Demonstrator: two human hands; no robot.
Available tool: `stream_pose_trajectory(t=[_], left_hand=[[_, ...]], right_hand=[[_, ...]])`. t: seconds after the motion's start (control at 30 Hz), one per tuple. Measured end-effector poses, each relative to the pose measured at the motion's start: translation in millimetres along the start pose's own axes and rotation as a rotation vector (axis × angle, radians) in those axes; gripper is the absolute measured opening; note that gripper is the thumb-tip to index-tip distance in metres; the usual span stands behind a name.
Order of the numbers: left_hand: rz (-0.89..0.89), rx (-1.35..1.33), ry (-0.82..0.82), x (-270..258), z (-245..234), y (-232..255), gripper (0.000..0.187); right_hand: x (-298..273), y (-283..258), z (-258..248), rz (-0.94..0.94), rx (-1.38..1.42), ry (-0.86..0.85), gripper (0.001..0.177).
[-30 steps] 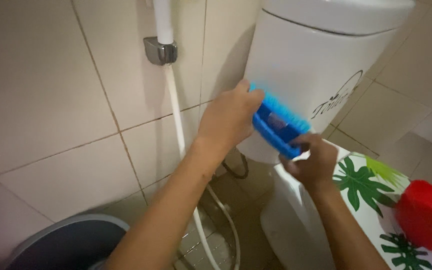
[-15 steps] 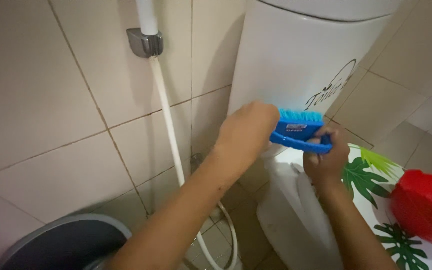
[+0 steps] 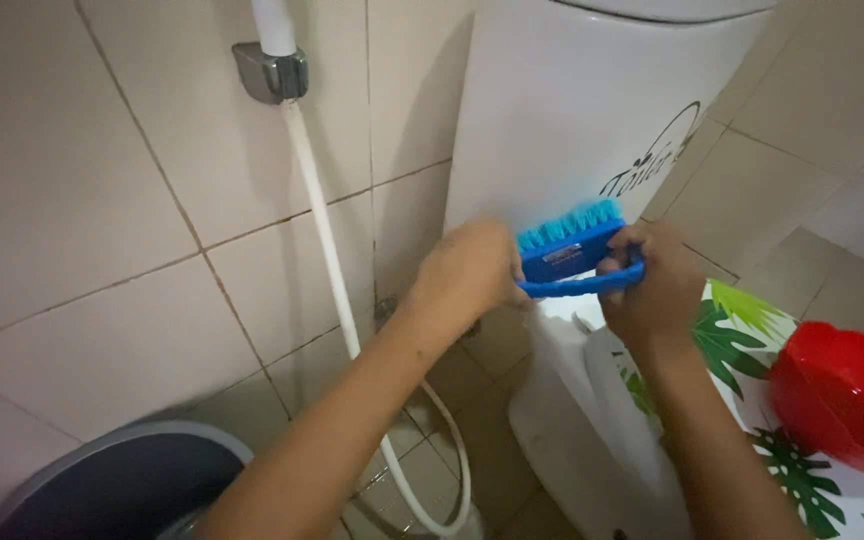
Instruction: Cleaning the toilet tank and seat with a brush and rinsing it with a bidet sprayer.
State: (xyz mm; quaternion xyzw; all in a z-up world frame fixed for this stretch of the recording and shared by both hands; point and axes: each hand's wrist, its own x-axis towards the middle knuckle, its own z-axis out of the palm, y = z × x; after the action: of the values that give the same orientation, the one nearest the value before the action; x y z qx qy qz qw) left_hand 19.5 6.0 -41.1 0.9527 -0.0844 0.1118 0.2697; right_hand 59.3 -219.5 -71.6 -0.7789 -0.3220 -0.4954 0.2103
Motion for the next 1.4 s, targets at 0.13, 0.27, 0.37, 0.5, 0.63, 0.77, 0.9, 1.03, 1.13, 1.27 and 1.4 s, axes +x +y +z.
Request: stream_pose_trajectory(t=[0.13, 0.27, 0.37, 0.5, 0.63, 0.77, 0.9, 1.03, 1.13, 1.27, 1.4], left_hand=[[-0.016, -0.110, -0.092, -8, 7, 10, 0.034], [0.018, -0.204, 0.101, -14, 7, 19, 0.032], [0.038, -0.150, 0.068, -4, 26, -1, 0.034], [0.053, -0.023, -0.081, 12, 67, -30, 0.028], [0.077, -0.157, -0.056, 0, 53, -8, 0.037], [0.025, -0.156, -0.020, -10, 47, 16, 0.027], [-0.008, -0.056, -0.131, -5, 73, 7, 0.031], [-0.030, 0.034, -0.210, -13, 74, 9, 0.033], [-0.142, -0.147, -0.324, -11, 69, 14, 0.023], [0.117, -0.161, -0.090, -3, 78, 15, 0.022], [0.245, -0.090, 0.107, -8, 78, 12, 0.020]], right_hand=[[15, -6, -15, 0.002, -0.058, -0.023, 0.013], [14, -1, -9, 0.058, -0.006, 0.032, 0.011], [2, -2, -1, 0.070, 0.038, -0.001, 0.014], [0, -5, 3, -0.044, 0.108, -0.102, 0.018], [9, 1, -6, -0.105, 0.073, -0.113, 0.018], [10, 9, -10, -0.042, 0.114, -0.120, 0.020], [-6, 8, 0, -0.017, 0.137, -0.217, 0.031], [-14, 4, 0, 0.022, 0.017, -0.376, 0.038], [-8, 10, -5, 0.050, -0.050, -0.383, 0.036], [8, 2, -17, 0.113, -0.019, -0.177, 0.025], [8, 1, -12, 0.098, 0.021, -0.137, 0.027]])
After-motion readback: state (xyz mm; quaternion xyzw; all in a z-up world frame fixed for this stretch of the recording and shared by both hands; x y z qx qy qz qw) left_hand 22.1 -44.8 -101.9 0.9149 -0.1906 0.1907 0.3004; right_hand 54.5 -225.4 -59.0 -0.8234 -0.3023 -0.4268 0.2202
